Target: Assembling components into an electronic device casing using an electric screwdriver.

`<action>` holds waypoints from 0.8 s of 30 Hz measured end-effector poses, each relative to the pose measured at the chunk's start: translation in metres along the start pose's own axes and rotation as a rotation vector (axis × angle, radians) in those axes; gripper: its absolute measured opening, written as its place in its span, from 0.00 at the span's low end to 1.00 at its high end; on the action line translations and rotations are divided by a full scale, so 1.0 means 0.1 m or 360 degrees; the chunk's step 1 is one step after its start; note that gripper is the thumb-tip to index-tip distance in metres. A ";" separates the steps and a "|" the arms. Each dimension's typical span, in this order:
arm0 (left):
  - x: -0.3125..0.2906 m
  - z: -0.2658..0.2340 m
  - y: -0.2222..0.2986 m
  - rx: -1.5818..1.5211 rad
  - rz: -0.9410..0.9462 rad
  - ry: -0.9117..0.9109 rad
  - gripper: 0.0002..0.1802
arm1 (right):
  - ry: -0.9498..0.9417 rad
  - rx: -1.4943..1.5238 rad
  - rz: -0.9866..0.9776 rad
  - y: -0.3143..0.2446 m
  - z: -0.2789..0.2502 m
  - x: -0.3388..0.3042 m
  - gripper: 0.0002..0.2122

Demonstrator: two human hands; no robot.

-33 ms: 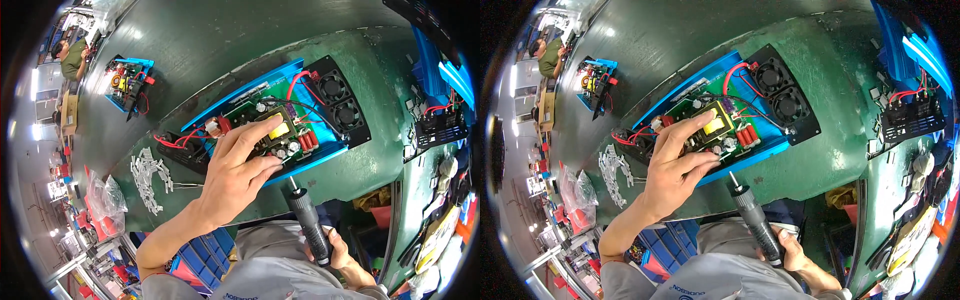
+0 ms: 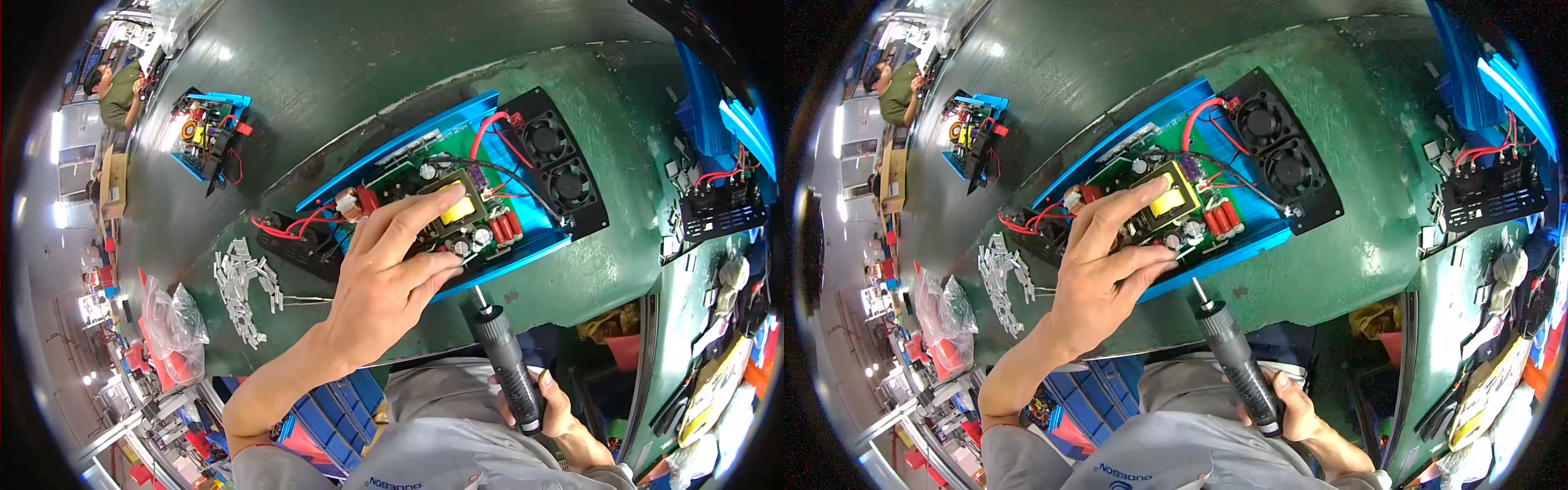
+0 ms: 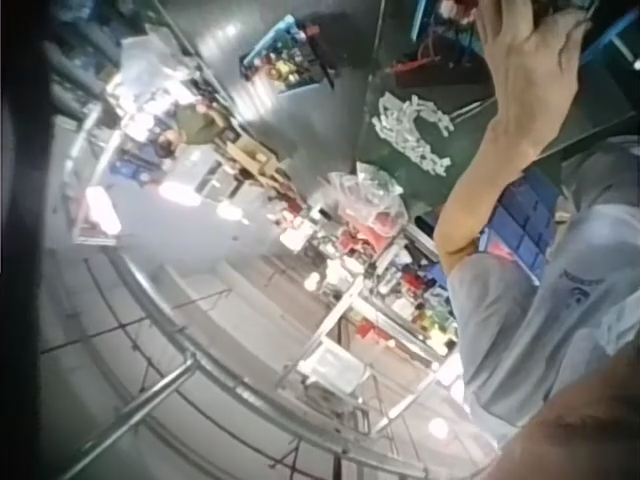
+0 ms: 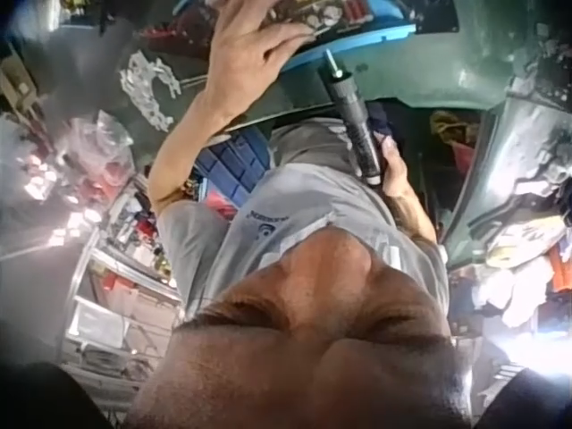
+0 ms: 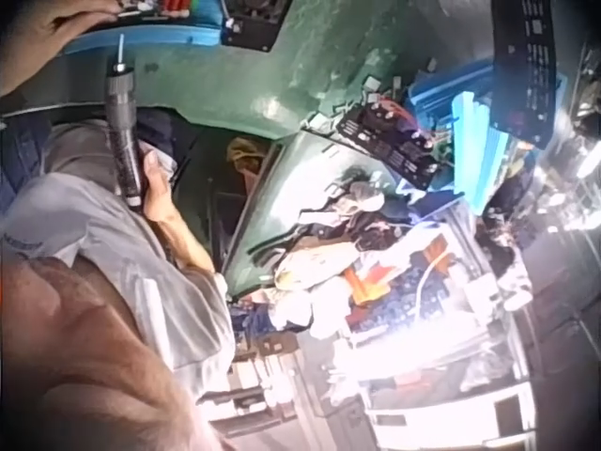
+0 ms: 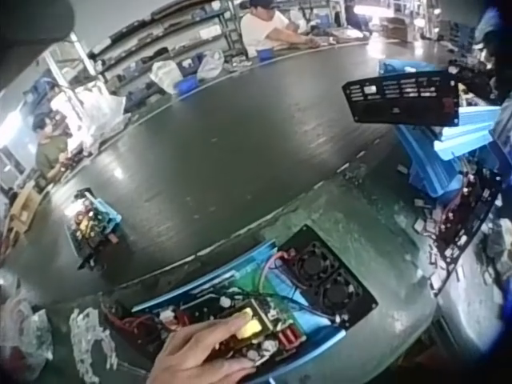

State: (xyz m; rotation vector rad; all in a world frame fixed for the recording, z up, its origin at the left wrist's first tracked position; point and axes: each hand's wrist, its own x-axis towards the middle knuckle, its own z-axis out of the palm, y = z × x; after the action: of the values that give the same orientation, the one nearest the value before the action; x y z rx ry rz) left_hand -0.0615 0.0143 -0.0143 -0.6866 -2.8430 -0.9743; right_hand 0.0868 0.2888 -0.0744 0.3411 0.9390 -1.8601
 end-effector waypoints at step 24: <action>0.01 -0.21 0.33 0.0111 -0.0038 -0.0471 0.18 | -0.0163 0.0306 0.0124 0.12 -0.03 -0.02 0.52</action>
State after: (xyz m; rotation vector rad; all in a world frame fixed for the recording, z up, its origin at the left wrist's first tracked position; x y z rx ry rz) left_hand -0.0498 0.0248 0.0214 -0.8564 -3.1268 -0.8337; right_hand 0.0979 0.2893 -0.0808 0.3896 0.6703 -1.8821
